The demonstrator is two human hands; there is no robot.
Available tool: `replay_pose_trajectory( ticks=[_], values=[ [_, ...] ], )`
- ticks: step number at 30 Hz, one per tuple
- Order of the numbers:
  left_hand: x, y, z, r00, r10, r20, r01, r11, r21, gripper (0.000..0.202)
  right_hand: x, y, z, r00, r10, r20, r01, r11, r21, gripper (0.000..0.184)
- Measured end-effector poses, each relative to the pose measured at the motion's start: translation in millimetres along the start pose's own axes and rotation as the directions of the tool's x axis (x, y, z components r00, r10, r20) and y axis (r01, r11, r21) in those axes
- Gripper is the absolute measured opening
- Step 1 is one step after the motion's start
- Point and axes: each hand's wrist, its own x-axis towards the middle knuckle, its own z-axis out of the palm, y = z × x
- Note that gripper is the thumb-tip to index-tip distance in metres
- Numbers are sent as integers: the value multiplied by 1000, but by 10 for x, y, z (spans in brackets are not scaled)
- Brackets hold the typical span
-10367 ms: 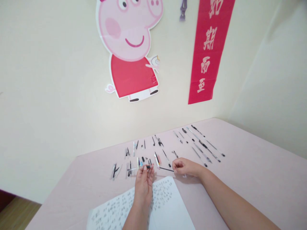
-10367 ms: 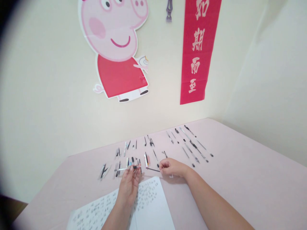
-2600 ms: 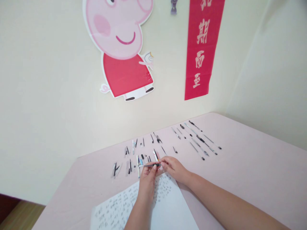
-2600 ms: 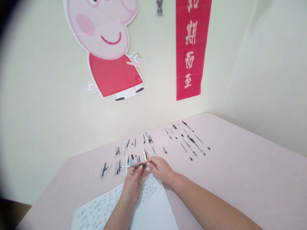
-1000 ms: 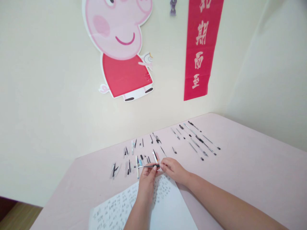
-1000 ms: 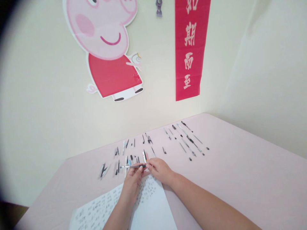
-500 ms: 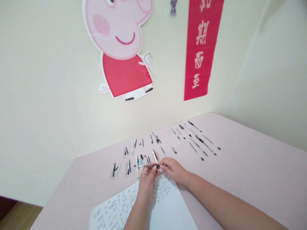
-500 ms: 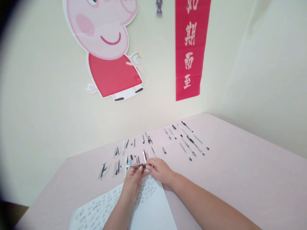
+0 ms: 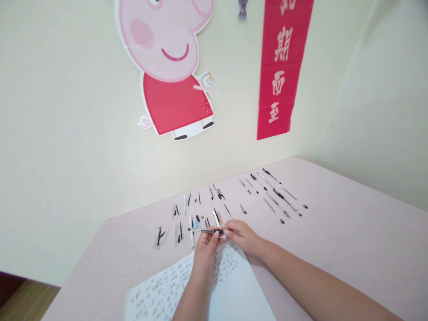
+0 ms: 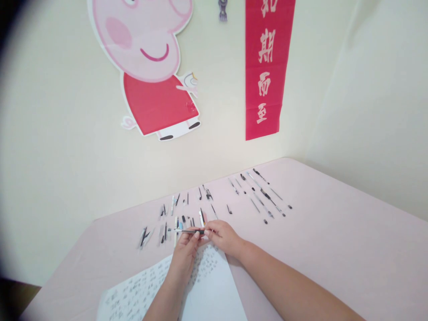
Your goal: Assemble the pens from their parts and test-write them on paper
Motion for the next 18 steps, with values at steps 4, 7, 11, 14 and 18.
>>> replay_pose_trajectory(
  ticks=[4,7,11,14,18],
  values=[
    [-11,15,15,1000,6,-1,-6,1000,9,21,-11,-15,-5,1000,3,-24,-4,1000,-31,21],
    [-17,23,17,999,45,-23,-44,997,63,21,-12,-76,-35,996,-51,-71,45,995,-93,9],
    [-5,9,-5,991,126,-40,-117,977,179,21,-1,-170,-81,989,-126,-75,107,971,-215,11],
    [6,2,-22,984,179,-3,-173,955,239,18,11,-189,-89,988,-150,-48,130,950,-284,7],
    [4,22,-15,977,211,29,-210,933,291,14,16,-167,-80,990,-142,-29,124,935,-332,8]
  ],
)
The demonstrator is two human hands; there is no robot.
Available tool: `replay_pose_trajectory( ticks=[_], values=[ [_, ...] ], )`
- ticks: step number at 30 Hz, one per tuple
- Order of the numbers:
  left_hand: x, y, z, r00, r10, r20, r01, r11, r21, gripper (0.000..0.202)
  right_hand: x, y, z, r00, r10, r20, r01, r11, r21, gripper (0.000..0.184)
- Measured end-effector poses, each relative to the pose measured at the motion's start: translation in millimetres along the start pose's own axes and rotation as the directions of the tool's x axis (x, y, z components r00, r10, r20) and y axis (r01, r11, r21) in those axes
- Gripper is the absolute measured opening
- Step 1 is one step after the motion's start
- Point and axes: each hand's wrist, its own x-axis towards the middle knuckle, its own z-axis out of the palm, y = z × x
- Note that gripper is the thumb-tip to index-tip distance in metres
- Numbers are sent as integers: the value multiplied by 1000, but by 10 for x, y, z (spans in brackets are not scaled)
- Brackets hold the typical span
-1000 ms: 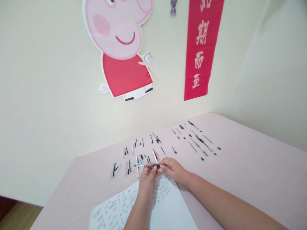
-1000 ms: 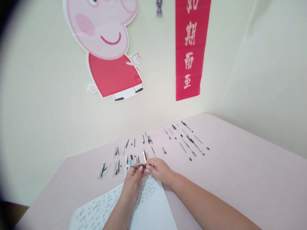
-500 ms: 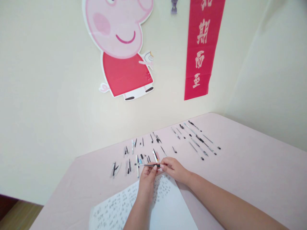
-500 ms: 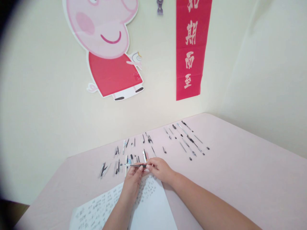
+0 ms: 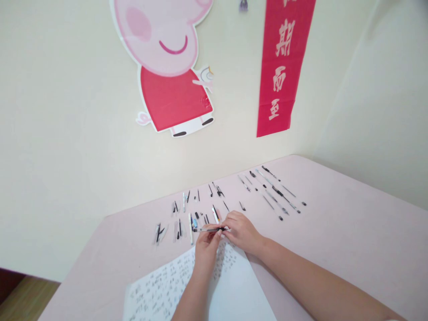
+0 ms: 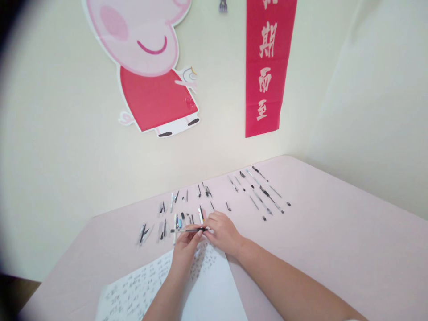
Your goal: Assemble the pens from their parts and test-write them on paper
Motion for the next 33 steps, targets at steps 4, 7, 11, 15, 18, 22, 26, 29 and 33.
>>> replay_pose_trajectory(
  ticks=[4,7,11,15,18,22,26,29,33],
  values=[
    [-1,1,20,997,-71,-24,69,994,-80,17,-15,4,15,999,43,2,-43,999,19,6],
    [-4,-40,29,992,-124,-17,121,984,-129,25,-29,7,28,994,107,-19,-106,994,38,4],
    [-8,-71,19,992,-126,-24,124,989,-75,31,-55,27,56,964,240,-116,-231,969,87,2],
    [-12,-39,7,990,-134,-36,132,989,-62,29,-115,22,96,926,324,-192,-280,933,226,3],
    [-17,-14,5,990,-134,-36,132,990,-56,25,-197,-35,124,921,360,-147,-306,905,296,5],
    [-32,-6,10,990,-140,6,140,990,-13,20,-327,-180,130,926,379,-7,-354,872,337,6],
    [-48,-5,16,985,-167,40,167,986,18,19,-426,-345,106,951,293,102,-310,886,345,12],
    [-48,-13,15,983,-178,35,177,984,15,19,-474,-417,114,960,232,154,-271,910,314,16],
    [-30,-44,11,981,-192,20,192,981,11,17,-519,-418,175,943,214,254,-287,909,302,13]
  ],
)
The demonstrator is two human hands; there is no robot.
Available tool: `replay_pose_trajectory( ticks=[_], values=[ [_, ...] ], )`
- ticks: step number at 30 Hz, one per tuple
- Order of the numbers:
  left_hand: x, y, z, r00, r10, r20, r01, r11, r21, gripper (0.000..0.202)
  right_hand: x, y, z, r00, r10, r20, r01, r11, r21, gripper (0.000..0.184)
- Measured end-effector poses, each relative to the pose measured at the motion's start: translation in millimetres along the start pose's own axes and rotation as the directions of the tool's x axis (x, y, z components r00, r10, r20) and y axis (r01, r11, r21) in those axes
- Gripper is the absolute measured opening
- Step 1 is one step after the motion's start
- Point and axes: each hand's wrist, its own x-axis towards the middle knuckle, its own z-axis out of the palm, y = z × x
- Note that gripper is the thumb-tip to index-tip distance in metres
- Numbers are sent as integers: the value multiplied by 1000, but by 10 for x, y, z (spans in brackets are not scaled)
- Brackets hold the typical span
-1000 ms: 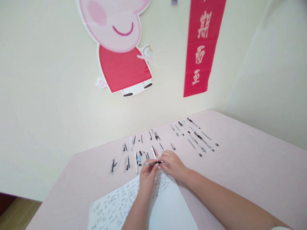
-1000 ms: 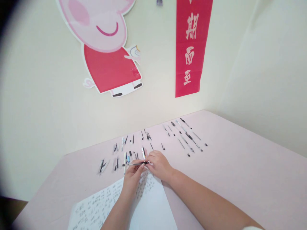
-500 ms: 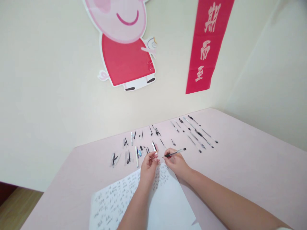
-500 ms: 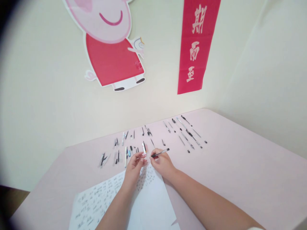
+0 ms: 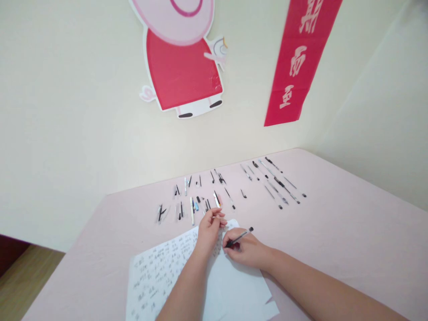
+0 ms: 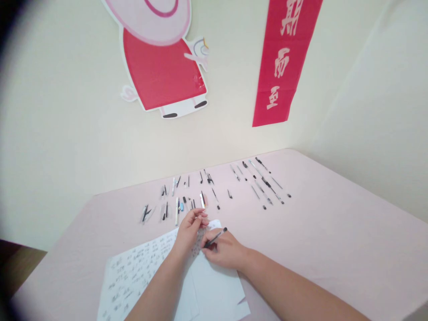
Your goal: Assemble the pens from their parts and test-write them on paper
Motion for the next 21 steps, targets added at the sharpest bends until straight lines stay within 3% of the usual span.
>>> replay_pose_trajectory(
  ticks=[5,12,21],
  values=[
    [23,-27,-13,1000,-18,-11,18,1000,1,15,0,43,34,999,0,40,1,1000,-23,16],
    [18,-44,-23,1000,-10,-11,9,1000,-21,16,4,-17,7,985,-174,12,174,979,-105,13],
    [12,-10,-6,1000,-18,-11,18,1000,-6,14,10,-31,58,996,-87,31,88,995,-45,15]
  ],
)
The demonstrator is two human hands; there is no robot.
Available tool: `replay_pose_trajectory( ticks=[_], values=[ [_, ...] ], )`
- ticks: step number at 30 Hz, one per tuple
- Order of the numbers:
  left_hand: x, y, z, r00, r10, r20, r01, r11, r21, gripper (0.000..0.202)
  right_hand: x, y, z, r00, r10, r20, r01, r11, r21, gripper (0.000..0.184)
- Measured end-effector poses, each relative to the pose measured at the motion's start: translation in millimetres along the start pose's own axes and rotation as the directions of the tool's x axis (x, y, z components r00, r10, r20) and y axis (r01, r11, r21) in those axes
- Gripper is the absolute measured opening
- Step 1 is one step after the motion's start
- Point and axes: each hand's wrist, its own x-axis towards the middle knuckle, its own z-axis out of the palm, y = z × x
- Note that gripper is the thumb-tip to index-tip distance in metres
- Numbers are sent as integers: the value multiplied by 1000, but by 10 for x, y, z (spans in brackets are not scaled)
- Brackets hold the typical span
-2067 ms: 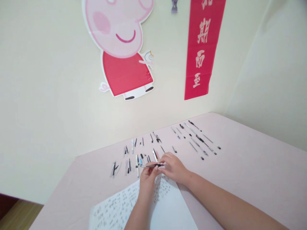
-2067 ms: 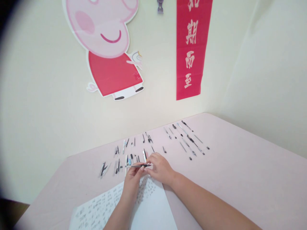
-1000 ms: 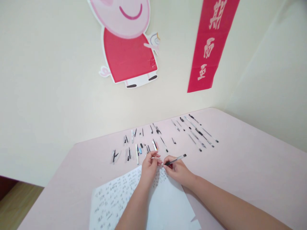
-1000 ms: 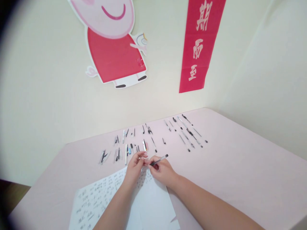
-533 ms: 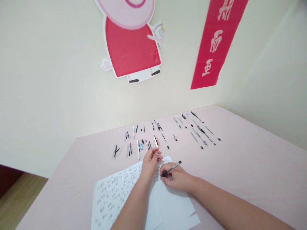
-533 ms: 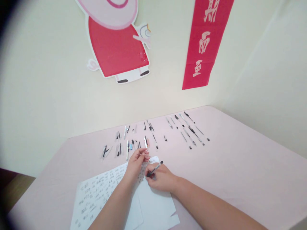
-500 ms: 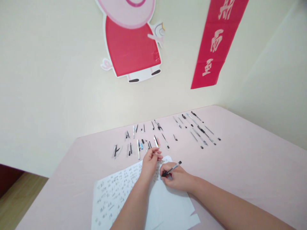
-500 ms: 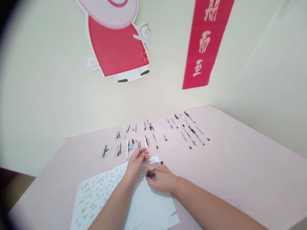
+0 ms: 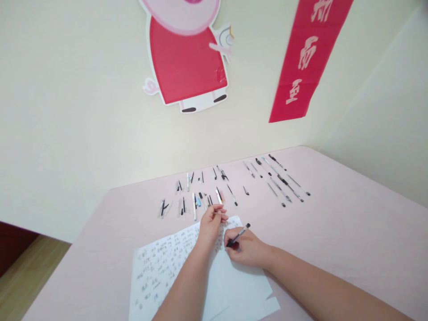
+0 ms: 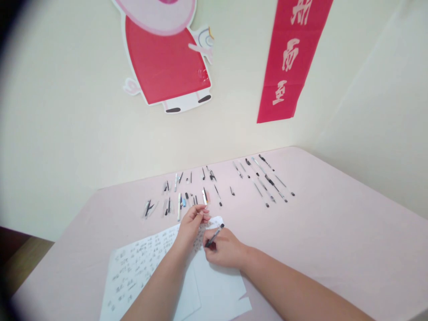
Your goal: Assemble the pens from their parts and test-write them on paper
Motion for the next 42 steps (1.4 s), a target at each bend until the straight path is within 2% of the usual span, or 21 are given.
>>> replay_pose_trajectory(
  ticks=[15,42],
  values=[
    [0,-34,-6,1000,18,3,-18,1000,-1,15,-8,40,31,997,-71,9,72,993,-94,15],
    [1,-21,0,1000,17,-3,-17,1000,19,15,5,26,-3,997,-56,52,62,991,-119,15]
  ],
)
